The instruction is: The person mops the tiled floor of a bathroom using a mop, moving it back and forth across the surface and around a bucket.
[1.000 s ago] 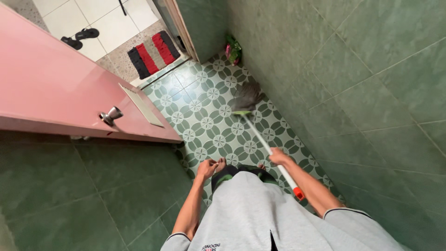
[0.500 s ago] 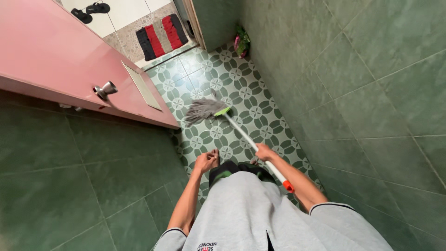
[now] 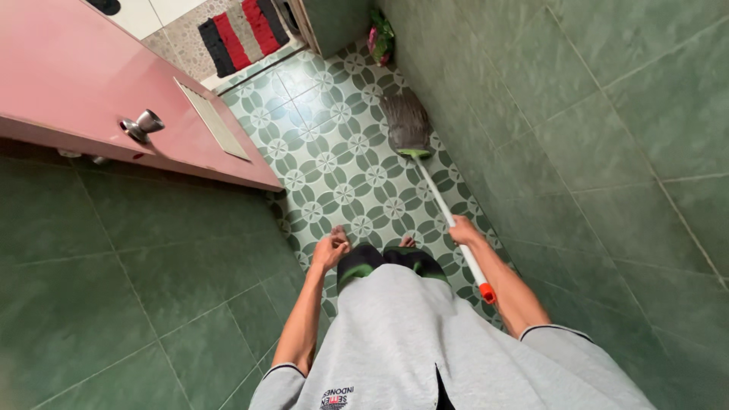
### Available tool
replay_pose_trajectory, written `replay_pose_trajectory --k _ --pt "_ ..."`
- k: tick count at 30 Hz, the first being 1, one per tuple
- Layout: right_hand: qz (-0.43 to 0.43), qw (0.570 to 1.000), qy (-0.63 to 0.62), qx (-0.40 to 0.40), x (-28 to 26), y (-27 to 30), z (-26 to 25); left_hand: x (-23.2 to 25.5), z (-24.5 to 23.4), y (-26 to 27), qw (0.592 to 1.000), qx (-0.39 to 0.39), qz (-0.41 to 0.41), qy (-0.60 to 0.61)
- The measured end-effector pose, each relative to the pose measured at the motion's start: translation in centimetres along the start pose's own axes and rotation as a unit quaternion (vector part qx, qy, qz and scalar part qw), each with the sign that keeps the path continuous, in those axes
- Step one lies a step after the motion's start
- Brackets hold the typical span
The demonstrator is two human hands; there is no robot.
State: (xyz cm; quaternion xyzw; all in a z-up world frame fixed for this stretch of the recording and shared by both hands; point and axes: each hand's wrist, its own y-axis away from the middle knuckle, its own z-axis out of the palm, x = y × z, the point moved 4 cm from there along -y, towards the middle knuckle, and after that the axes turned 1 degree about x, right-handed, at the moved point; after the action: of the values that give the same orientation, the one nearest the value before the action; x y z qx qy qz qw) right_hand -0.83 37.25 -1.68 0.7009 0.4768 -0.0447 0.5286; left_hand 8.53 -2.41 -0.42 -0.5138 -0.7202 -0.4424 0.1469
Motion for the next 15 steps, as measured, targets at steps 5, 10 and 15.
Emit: replay_pose_trajectory --k 5,10,15 --pt "-0.073 0.991 0.106 -0.032 -1.4 2.3 4.9 -0.3 0.7 0.1 0.999 -0.011 -0.034 0.007" --pt "-0.218 0.97 0.051 -0.091 -2.9 5.3 11.1 -0.8 0.4 0.5 1.0 -0.008 -0.004 -0.024" --pt "-0.238 0.961 0.093 -0.101 -2.2 5.8 13.1 -3.1 -0.2 1.6 1.0 -0.001 0.003 -0.018"
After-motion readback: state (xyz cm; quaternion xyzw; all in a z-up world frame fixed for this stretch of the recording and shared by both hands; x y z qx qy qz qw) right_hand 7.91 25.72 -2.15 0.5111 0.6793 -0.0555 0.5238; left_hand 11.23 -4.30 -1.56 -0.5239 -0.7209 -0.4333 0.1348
